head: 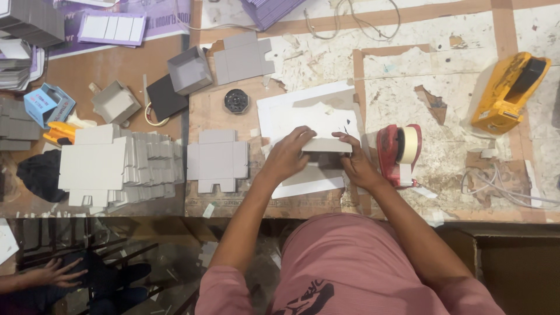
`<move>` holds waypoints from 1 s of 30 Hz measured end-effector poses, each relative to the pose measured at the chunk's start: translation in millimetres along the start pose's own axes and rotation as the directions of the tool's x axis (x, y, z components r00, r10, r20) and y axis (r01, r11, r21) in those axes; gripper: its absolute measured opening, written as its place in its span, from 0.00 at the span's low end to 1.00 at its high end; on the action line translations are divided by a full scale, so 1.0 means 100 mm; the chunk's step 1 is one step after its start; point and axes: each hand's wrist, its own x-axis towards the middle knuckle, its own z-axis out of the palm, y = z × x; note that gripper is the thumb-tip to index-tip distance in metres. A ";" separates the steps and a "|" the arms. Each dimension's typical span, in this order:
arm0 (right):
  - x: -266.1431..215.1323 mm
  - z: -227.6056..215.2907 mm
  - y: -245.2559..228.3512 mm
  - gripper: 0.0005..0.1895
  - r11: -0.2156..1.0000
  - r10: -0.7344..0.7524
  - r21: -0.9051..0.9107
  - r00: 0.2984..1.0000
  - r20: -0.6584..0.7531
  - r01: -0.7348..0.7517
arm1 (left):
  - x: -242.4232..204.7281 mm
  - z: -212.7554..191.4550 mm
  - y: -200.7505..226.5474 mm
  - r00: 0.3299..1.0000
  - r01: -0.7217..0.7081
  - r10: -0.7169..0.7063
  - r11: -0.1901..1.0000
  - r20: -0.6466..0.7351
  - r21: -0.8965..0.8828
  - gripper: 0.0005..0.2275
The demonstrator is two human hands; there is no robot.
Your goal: The person folds flat cardboard pieces into small boxes and secures the edges with adhesive tape from a dispenser. They repeatedly pick up a piece, fold it, apply tape, and place the finished box aside.
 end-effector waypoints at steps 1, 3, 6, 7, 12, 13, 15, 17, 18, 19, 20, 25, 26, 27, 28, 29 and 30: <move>0.00 -0.01 0.01 0.32 0.998 0.052 0.035 0.999 0.009 -0.053 | 0.00 -0.05 0.07 0.987 -0.139 0.147 0.983 -0.061 0.117 0.24; -0.03 -0.01 0.04 0.34 0.997 -0.057 -0.057 0.998 -0.003 0.057 | -0.02 -0.12 0.20 0.888 -0.382 0.445 0.854 -0.116 0.355 0.30; -0.04 0.00 0.14 0.37 0.982 -0.144 -0.125 0.989 -0.023 0.140 | 0.02 -0.10 0.34 0.933 -0.356 0.343 0.839 0.107 0.413 0.33; -0.05 0.01 0.16 0.38 0.978 -0.162 -0.136 0.986 -0.032 0.157 | 0.05 -0.05 0.37 0.927 -0.371 0.352 0.818 0.127 0.441 0.30; -0.09 0.06 0.17 0.38 0.984 0.085 -0.152 0.995 -0.060 -0.093 | 0.19 0.17 0.33 0.904 -0.427 0.396 0.801 0.163 0.420 0.24; -0.10 0.05 0.16 0.39 0.974 0.042 -0.218 0.996 -0.083 -0.059 | 0.21 0.20 0.31 0.902 -0.430 0.409 0.819 0.141 0.379 0.24; -0.12 0.05 0.11 0.41 0.973 0.051 -0.219 0.994 -0.096 -0.071 | 0.19 0.23 0.26 0.897 -0.441 0.430 0.849 0.105 0.289 0.22; -0.13 0.06 0.07 0.43 0.972 0.057 -0.219 0.993 -0.108 -0.079 | 0.19 0.26 0.24 0.883 -0.466 0.459 0.831 0.098 0.303 0.22; -0.11 0.07 0.04 0.43 0.973 0.055 -0.217 0.993 -0.107 -0.077 | 0.17 0.24 0.22 0.881 -0.466 0.464 0.826 0.088 0.317 0.22; -0.09 0.10 0.02 0.44 0.974 0.053 -0.215 0.993 -0.106 -0.075 | 0.16 0.23 0.22 0.884 -0.462 0.459 0.827 0.091 0.320 0.22; -0.08 0.10 0.00 0.43 0.976 0.076 -0.198 0.992 -0.103 -0.095 | 0.16 0.23 0.23 0.886 -0.459 0.456 0.828 0.091 0.321 0.21; -0.08 0.07 -0.05 0.43 0.977 0.092 -0.186 0.991 -0.096 -0.108 | 0.19 0.21 0.26 0.887 -0.459 0.452 0.837 0.099 0.298 0.21; -0.08 0.08 -0.05 0.43 0.977 0.093 -0.182 0.992 -0.087 -0.108 | 0.19 0.19 0.26 0.888 -0.457 0.448 0.842 0.101 0.285 0.21; -0.08 0.08 -0.05 0.43 0.978 0.094 -0.177 0.992 -0.079 -0.107 | 0.19 0.18 0.25 0.890 -0.455 0.444 0.848 0.103 0.273 0.21; -0.08 0.08 -0.05 0.43 0.979 0.096 -0.174 0.993 -0.070 -0.107 | 0.19 0.17 0.25 0.889 -0.458 0.446 0.849 0.106 0.265 0.21; -0.08 0.07 -0.06 0.43 0.979 0.091 -0.175 0.993 -0.073 -0.102 | 0.20 0.17 0.25 0.888 -0.460 0.448 0.850 0.108 0.257 0.21; -0.07 0.07 -0.06 0.43 0.979 0.084 -0.177 0.994 -0.075 -0.096 | 0.21 0.16 0.25 0.887 -0.461 0.449 0.851 0.108 0.250 0.21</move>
